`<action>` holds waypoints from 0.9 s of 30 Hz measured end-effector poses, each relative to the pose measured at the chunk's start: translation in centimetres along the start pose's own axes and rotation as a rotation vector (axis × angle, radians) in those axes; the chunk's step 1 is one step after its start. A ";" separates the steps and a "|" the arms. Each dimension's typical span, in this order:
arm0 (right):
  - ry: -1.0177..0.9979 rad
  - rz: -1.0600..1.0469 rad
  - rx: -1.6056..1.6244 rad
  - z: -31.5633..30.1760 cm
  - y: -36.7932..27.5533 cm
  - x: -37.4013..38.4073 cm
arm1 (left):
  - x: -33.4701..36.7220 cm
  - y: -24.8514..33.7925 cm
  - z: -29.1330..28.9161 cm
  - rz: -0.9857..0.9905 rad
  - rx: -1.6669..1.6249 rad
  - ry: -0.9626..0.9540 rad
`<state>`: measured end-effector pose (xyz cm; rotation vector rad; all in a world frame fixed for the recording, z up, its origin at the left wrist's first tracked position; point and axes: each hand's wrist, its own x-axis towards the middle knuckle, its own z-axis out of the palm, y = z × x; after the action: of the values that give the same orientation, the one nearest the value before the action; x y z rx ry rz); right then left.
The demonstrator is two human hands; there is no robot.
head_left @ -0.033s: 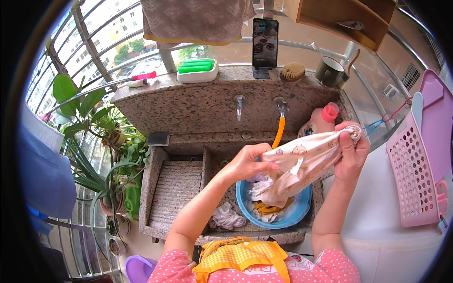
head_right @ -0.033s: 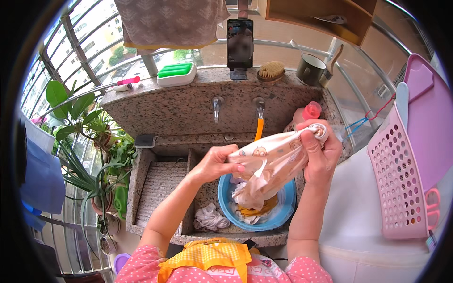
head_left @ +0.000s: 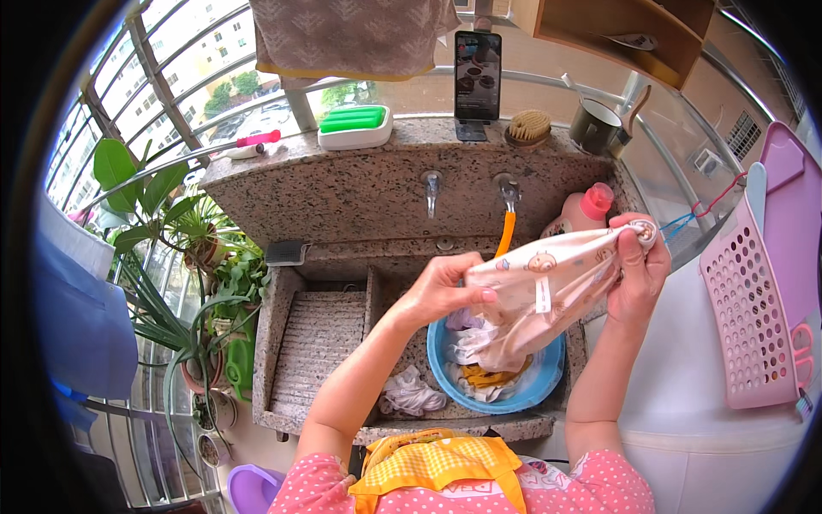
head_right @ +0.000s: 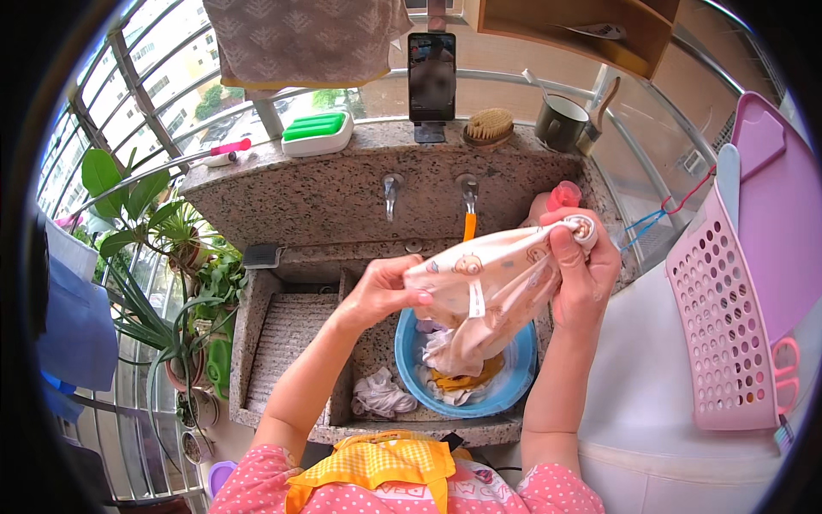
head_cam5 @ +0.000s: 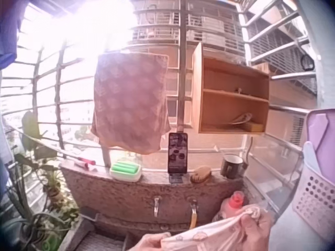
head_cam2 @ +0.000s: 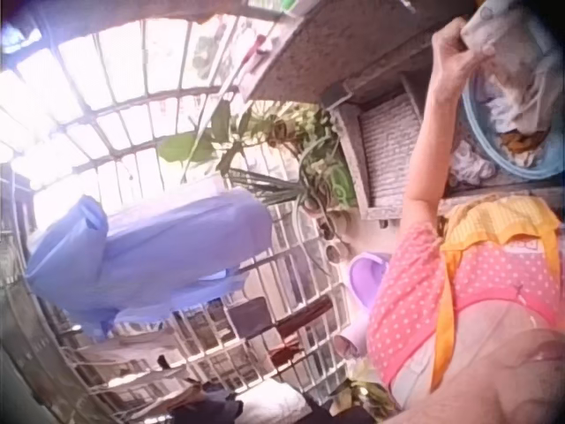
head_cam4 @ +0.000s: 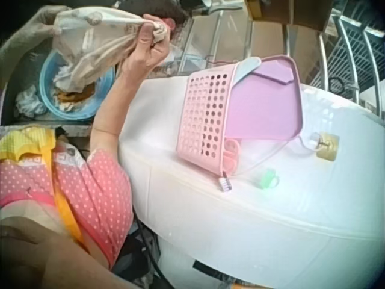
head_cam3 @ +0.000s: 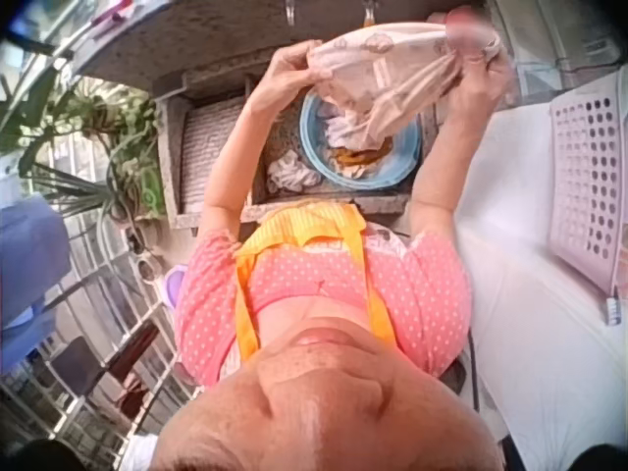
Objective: The person washes clothes by hand in a basin filled with water, scrubbing and rinsing various fabric items.
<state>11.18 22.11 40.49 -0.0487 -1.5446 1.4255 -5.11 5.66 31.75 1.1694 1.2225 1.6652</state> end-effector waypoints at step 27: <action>-0.273 -0.195 -0.710 9.5 19.0 -16.5 | -5.7 -23.0 -0.9 -0.615 -0.555 0.674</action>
<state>2.71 10.89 17.57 -0.1284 -2.1549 0.6972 -3.05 6.26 8.10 -0.1335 1.2035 1.7634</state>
